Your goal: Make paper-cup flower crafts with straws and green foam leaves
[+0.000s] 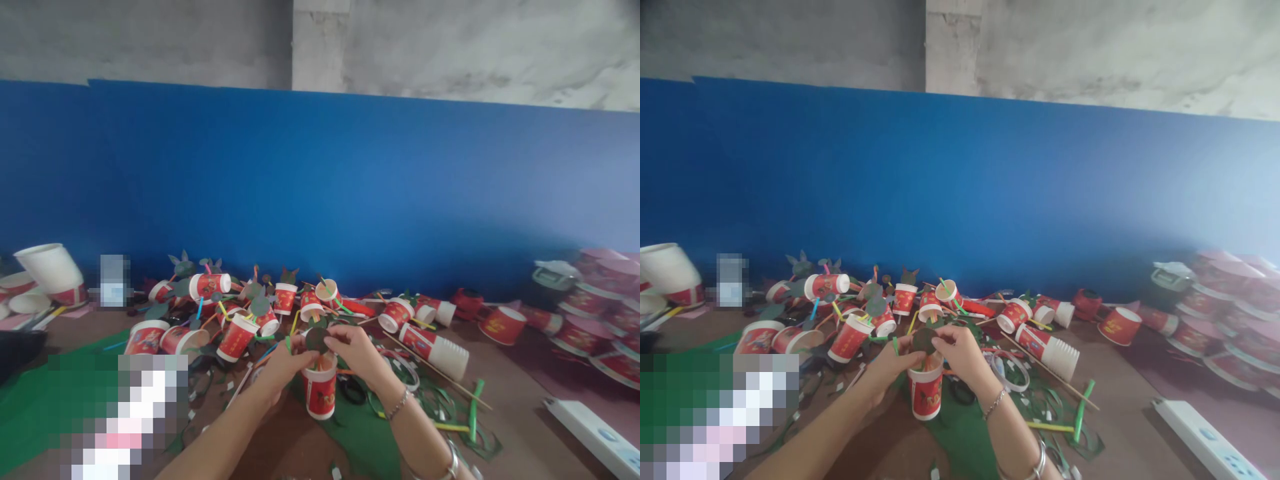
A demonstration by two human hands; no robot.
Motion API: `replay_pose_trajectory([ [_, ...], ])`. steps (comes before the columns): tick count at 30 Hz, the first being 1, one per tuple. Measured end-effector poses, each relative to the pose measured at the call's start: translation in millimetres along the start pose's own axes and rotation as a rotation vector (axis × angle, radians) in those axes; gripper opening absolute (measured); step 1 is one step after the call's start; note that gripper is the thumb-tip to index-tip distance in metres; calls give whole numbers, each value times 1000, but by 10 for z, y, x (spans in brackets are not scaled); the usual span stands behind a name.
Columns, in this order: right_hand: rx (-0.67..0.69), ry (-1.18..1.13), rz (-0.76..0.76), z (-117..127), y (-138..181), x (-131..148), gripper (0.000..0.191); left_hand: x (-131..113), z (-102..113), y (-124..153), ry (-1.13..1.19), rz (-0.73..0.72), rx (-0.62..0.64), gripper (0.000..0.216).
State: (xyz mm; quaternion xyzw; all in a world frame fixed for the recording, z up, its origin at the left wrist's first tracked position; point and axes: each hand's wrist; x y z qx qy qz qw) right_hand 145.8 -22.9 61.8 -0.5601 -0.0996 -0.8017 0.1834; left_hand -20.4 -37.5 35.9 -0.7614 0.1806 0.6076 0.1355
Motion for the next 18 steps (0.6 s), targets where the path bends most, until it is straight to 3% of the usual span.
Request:
replay_pose_trajectory([
  [10, 76, 87, -102, -2, 46, 59, 13, -11, -14, 13, -86, -5, -27, 21],
  [18, 94, 184, -89, 7, 84, 154, 14, -28, -30, 21, -138, -57, -12, 17],
])
Point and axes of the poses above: each hand's wrist, its own y-axis away from the middle knuckle, its own z-axis out of the back of the hand, x = y × z, and after that the axes turned 11 degrees about x, right-handed
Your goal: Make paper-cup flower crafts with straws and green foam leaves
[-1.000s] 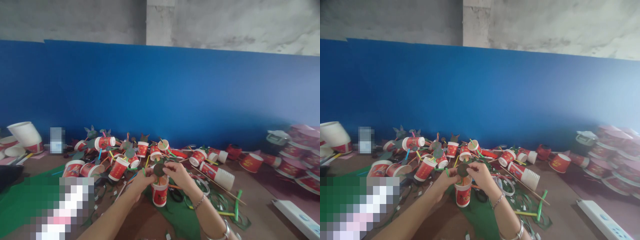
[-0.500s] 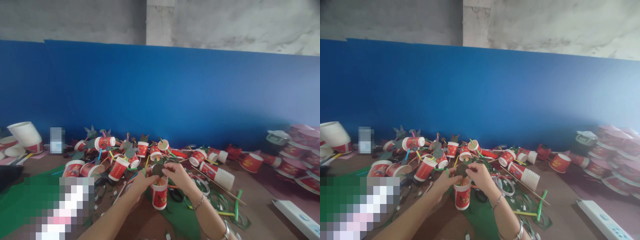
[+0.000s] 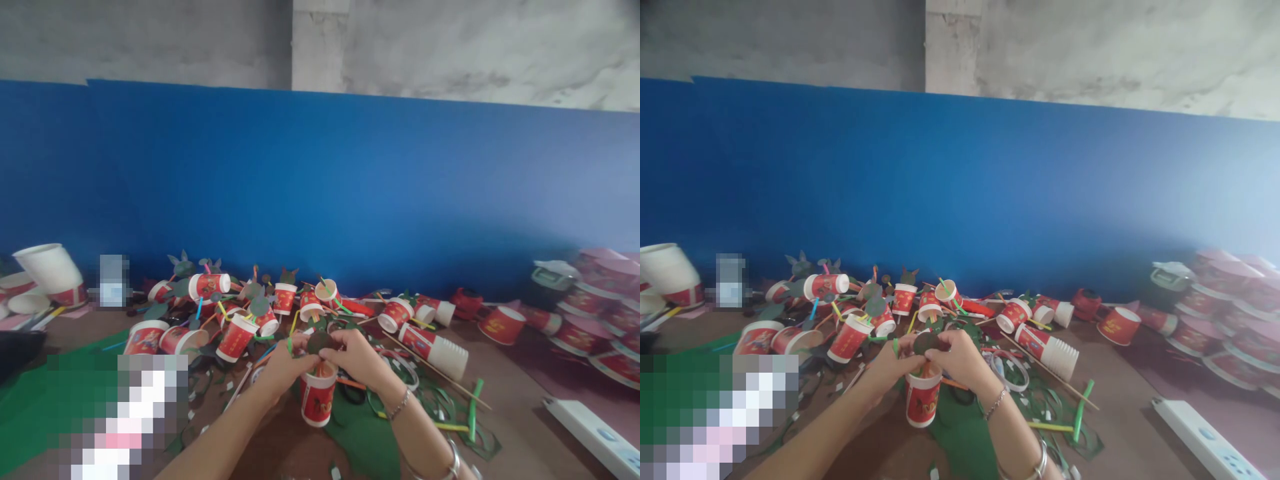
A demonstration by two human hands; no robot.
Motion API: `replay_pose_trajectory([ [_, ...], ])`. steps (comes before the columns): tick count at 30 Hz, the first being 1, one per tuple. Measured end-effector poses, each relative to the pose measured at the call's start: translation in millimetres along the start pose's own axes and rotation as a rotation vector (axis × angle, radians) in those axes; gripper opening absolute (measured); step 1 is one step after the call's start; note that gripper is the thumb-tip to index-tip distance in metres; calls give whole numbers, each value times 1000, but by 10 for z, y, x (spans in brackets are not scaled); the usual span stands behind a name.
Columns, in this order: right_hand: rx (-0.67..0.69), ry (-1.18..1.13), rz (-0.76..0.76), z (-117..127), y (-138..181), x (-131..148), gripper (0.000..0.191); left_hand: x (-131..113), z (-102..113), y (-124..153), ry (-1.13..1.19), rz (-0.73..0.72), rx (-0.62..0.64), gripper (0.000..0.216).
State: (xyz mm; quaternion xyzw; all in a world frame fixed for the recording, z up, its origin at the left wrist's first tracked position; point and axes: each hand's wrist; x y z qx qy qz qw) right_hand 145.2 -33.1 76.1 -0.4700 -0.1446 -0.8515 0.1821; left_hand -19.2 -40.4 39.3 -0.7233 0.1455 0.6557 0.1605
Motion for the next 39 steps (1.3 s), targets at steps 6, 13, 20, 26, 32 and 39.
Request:
replay_pose_trajectory([
  [6, -43, 69, 29, -47, 1, 38, 14, -25, -4, -11, -16, -17, -45, 15],
  [13, -34, -81, 15, -31, -52, -81, 14, -30, 23, 1, 44, 27, 0, 19],
  [20, -43, -147, 61, -1, -22, -44, 10, -46, 6, -5, -30, -54, -12, 22],
  [26, -23, -89, 68, 19, 16, 77, 9, -5, 9, 9, -6, -27, -41, 27],
  [32, -29, -44, 45, -33, 10, 64, 7, 45, 24, 7, -97, -142, -66, 20],
  [39, -53, -273, 87, -68, -42, -2, 22, -17, -5, 13, -11, -39, -129, 23],
])
Point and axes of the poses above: each hand's wrist, its own y-axis away from the middle knuckle, its own z-axis out of the back of the hand, x = y × z, and after that the axes turned 11 degrees about x, right-handed
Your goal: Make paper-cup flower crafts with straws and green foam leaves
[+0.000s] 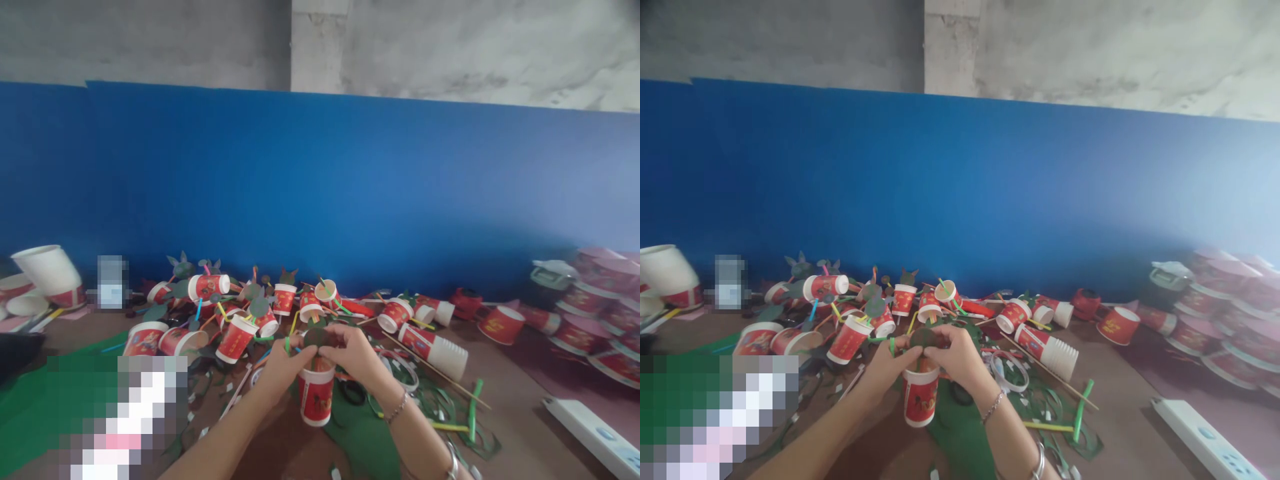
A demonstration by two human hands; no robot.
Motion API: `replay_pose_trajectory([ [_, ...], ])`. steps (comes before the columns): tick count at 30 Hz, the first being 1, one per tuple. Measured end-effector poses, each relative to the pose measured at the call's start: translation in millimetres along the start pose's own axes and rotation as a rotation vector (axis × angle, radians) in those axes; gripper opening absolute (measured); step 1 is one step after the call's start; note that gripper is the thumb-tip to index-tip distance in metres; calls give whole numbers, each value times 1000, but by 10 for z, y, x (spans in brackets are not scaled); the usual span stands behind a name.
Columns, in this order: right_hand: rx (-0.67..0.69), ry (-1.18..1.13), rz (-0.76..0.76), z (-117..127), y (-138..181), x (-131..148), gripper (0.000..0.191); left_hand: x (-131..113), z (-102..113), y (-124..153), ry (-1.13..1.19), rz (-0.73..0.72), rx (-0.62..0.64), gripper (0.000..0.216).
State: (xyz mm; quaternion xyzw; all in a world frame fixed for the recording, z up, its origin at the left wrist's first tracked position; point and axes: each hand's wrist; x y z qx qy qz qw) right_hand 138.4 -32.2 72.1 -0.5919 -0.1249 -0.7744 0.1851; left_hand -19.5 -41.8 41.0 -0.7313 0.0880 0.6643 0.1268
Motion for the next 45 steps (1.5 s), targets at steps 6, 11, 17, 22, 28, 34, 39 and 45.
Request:
replay_pose_trajectory([
  [6, -26, 9, -3, -4, -12, 2, 27, -26, -11, -6, 32, 27, 48, 28],
  [11, 4, -1, -1, -27, -16, -37, 32, -17, 8, 7, 0, -15, 14, 21],
  [17, -40, 28, 27, -26, -39, -98, 33, 28, 15, -32, 9, 33, -2, 27],
  [22, -30, 49, 30, -40, -25, -69, 33, 3, 29, -38, -37, 20, -42, 23],
  [28, -156, 88, 38, 106, -11, -25, 26, -62, 252, -86, -137, -15, -102, 24],
  [34, -52, 677, -132, 195, 23, -141, 19, -130, 438, -140, -183, -19, -203, 23],
  [39, 210, 845, -226, -37, 47, -267, 21, -112, 455, -155, -210, -49, -248, 24],
  [45, 263, 963, -296, -260, 20, -336, 26, -96, 466, -166, -142, -29, -301, 32],
])
Point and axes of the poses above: each hand's wrist, its own y-axis away from the middle knuckle, its own z-axis out of the back of the hand, x = y × z, and after that the axes turned 11 degrees about x, right-handed
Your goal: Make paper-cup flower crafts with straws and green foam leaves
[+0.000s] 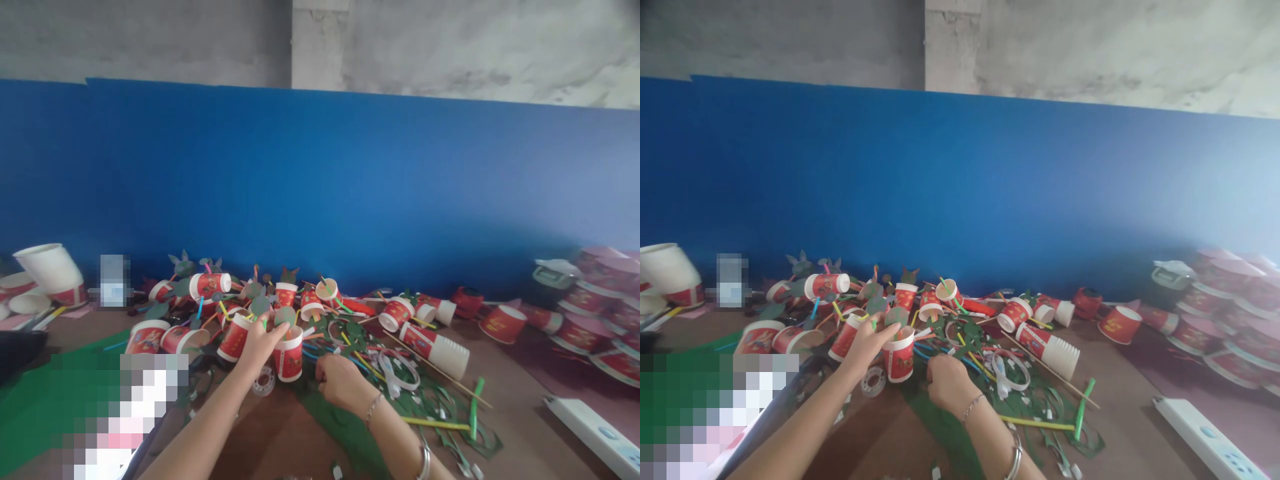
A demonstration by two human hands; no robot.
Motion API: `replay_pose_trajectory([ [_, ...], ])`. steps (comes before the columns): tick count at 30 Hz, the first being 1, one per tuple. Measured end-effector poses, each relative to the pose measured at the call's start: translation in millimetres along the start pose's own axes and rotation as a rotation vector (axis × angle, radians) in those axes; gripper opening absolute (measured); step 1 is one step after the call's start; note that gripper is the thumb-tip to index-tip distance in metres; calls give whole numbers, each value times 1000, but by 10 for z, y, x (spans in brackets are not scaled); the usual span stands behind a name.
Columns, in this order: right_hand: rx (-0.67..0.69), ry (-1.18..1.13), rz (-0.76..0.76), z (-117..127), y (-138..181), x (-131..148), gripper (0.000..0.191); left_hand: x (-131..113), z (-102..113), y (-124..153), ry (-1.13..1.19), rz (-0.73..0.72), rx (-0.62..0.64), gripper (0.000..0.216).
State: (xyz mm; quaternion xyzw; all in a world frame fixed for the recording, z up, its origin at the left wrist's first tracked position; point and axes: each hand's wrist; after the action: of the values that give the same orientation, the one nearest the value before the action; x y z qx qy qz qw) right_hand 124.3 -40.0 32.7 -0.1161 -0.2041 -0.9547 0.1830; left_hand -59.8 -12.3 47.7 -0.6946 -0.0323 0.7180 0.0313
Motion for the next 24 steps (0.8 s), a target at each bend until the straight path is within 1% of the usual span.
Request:
replay_pose_trajectory([
  [3, 19, 8, -3, -25, -16, 13, 22, -19, -12, 11, 46, 31, 22, 32],
  [5, 13, 5, -1, -37, -22, 5, 27, -24, -23, 17, 96, 47, 24, 33],
  [8, 9, 1, 6, -57, -30, -16, 33, -15, -30, 13, 179, 58, -3, 35],
  [11, 15, 0, 7, -75, -35, -31, 30, -5, -21, 2, 223, 83, -25, 36],
  [15, 19, -4, 0, -79, -30, -17, 29, -8, -11, -6, 260, 130, -8, 34],
  [18, 12, -4, -13, -50, -20, 3, 25, -1, -26, 6, 256, 165, 34, 29],
  [20, -6, -3, -31, -12, -14, -6, 22, 21, -42, 19, 233, 196, 83, 24],
  [24, -79, -12, -83, 98, -2, -127, 23, 112, -60, 26, 127, 220, 191, 18],
])
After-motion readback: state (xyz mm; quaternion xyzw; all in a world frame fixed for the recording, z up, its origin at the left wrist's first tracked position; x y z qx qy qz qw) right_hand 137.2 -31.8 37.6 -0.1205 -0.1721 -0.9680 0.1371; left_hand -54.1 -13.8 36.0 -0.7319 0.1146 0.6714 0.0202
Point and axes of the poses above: each hand's wrist, its own y-axis away from the middle knuckle, its own z-axis out of the back of the hand, x = y × z, and after that the axes turned 11 degrees about x, right-handed
